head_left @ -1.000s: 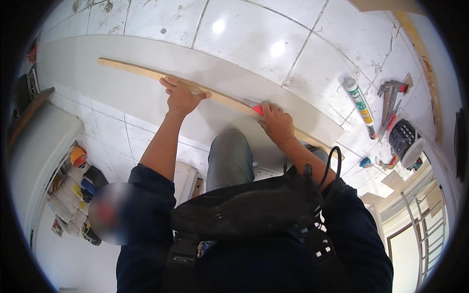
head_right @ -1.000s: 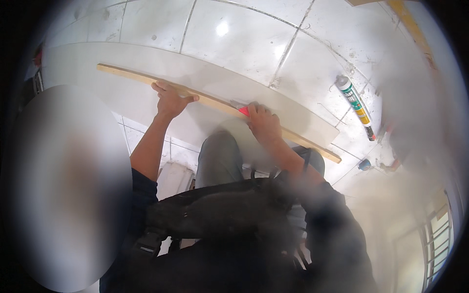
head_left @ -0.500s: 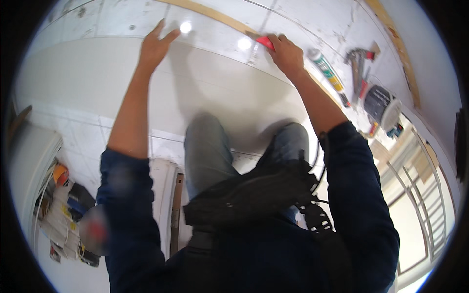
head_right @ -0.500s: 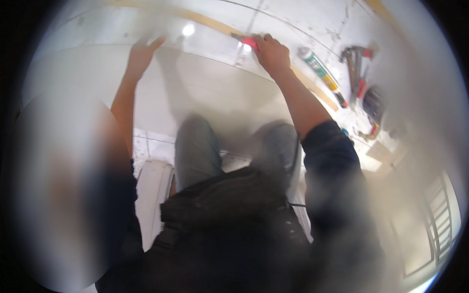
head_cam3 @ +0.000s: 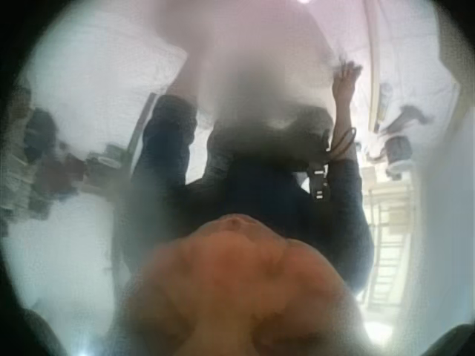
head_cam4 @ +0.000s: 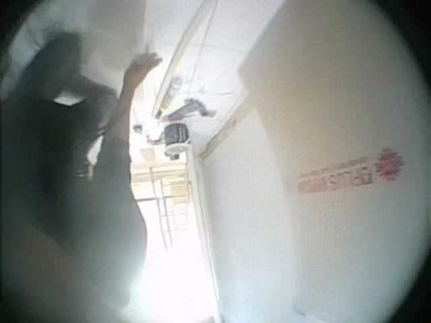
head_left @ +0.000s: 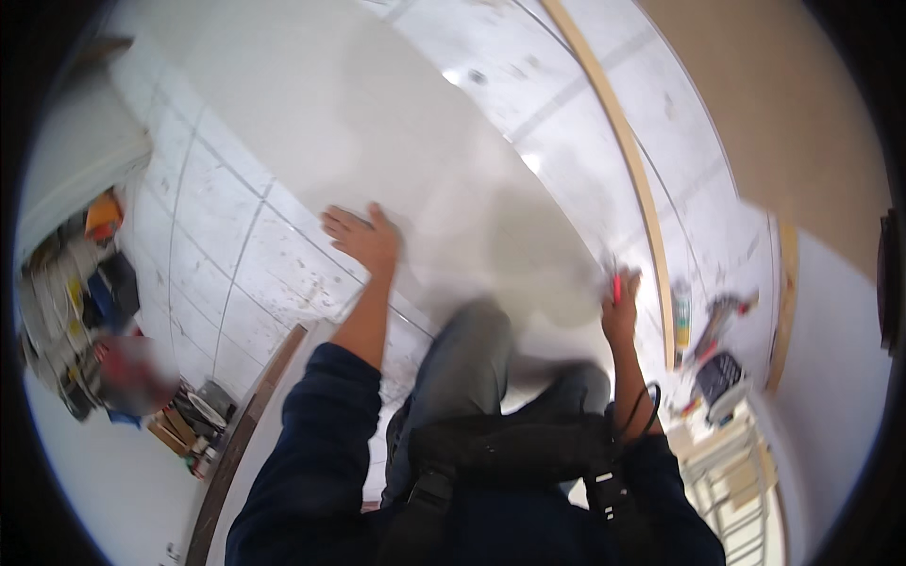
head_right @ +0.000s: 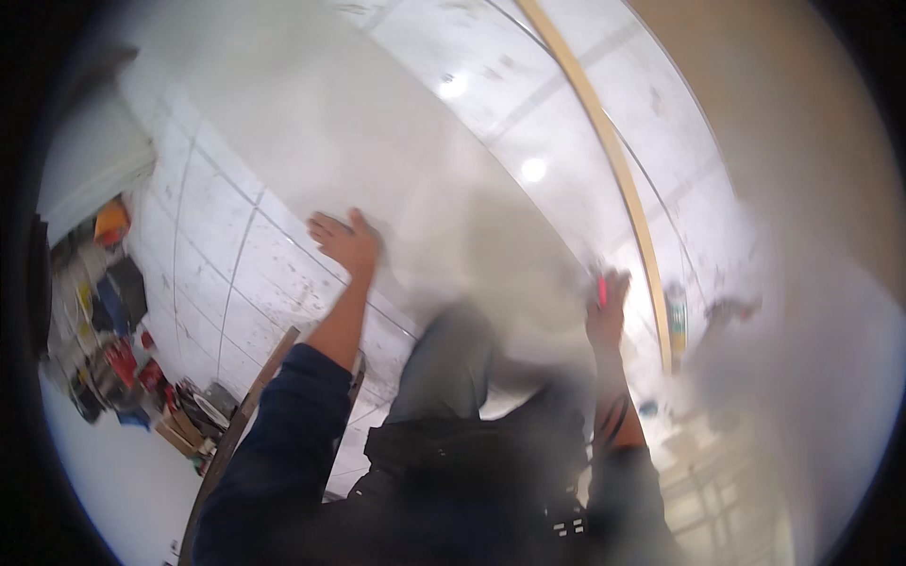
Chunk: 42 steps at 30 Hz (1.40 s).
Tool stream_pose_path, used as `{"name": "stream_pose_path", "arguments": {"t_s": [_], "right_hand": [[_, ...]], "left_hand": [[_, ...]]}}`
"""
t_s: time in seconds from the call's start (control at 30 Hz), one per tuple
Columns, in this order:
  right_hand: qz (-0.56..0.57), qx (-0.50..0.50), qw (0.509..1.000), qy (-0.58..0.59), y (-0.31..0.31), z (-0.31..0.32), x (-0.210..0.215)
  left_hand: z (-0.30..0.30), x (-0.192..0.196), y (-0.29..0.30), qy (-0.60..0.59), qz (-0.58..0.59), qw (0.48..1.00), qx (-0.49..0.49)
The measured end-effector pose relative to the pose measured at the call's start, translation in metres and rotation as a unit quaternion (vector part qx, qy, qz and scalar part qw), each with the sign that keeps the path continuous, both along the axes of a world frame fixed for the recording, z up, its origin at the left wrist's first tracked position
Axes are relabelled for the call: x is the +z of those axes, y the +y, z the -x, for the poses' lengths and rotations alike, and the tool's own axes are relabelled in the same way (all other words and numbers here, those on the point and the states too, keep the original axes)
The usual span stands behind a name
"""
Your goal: The person sits on a tiled floor and uses a utility knife to cut a large sheet of plywood. They use a long wooden straightedge as a guide to score the material, repeatedly running the blade along the edge to deepen the cut. The person adjusts the plywood and the guide to continue cutting along the marked line.
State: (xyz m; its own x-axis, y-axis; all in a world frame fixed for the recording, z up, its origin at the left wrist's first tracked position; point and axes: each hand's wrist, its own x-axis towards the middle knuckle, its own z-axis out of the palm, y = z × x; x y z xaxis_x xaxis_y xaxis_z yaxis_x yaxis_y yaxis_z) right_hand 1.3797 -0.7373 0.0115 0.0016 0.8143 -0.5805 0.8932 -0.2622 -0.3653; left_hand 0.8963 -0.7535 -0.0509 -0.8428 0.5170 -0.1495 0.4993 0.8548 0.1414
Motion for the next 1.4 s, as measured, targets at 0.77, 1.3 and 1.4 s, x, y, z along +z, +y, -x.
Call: {"name": "stream_pose_path", "arguments": {"t_s": [0.77, 1.3, 1.4], "right_hand": [[-0.02, 0.067, 0.998, 0.007, -0.009, -0.017, 0.006], [-0.138, 0.131, 0.982, 0.011, -0.026, -0.009, -0.017], [-0.106, 0.106, 0.989, 0.022, -0.027, -0.007, -0.018]], "left_hand": [[-0.015, 0.021, 0.006, 0.018, -0.045, 0.999, 0.018], [-0.023, -0.01, -0.009, 0.068, -0.085, 0.994, 0.03], [-0.019, -0.003, -0.012, 0.011, -0.045, 0.999, 0.015]]}}
